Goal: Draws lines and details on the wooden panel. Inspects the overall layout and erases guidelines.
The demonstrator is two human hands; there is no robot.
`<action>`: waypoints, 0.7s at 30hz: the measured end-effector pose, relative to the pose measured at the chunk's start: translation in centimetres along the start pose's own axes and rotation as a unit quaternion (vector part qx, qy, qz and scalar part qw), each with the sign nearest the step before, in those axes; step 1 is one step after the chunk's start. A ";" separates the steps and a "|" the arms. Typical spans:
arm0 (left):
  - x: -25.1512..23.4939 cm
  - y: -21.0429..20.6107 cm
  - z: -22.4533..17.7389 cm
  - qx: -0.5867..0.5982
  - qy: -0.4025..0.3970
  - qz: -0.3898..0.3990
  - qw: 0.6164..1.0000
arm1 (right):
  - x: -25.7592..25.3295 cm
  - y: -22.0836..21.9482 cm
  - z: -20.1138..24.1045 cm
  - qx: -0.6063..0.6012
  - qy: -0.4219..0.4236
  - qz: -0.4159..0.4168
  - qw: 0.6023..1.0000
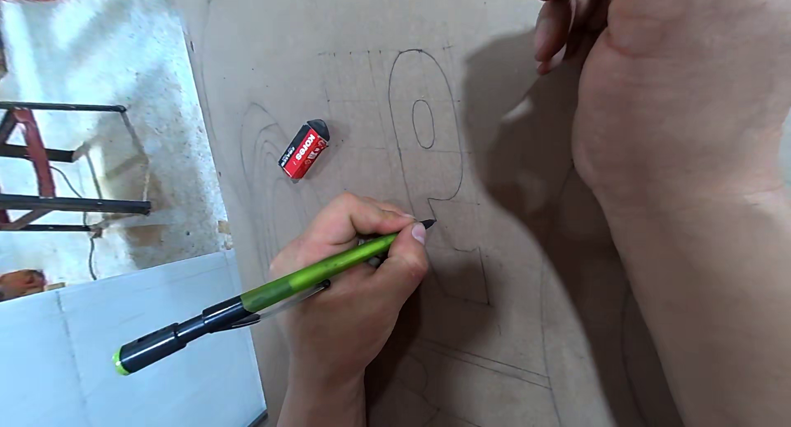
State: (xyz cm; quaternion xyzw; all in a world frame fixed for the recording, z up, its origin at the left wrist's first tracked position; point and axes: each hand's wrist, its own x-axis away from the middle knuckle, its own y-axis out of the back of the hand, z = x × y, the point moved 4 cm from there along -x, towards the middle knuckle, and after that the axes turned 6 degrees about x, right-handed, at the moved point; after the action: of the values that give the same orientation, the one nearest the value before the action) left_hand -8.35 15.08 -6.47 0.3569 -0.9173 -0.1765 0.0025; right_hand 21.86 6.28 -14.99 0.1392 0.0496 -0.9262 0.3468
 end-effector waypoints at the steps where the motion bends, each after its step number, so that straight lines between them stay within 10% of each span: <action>1: 0.0 0.0 0.0 0.001 -0.001 0.000 1.000 | -0.1 0.0 0.2 0.002 0.000 0.001 1.000; 13: 0.1 0.1 0.0 0.011 -0.014 0.031 0.999 | -0.1 -0.4 1.2 -0.013 0.010 0.013 1.000; 16: 0.1 0.1 0.0 0.016 -0.020 0.039 0.999 | 0.8 -2.3 3.5 0.021 -0.086 -0.129 0.988; 21: 0.2 0.2 0.0 0.017 -0.023 0.042 0.999 | 0.0 0.0 0.1 -0.019 0.016 0.000 1.000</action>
State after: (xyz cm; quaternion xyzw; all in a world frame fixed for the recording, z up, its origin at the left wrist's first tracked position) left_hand -8.65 15.11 -6.46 0.3135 -0.9343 -0.1686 -0.0171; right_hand 21.89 6.27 -14.87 0.1473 0.0727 -0.9227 0.3487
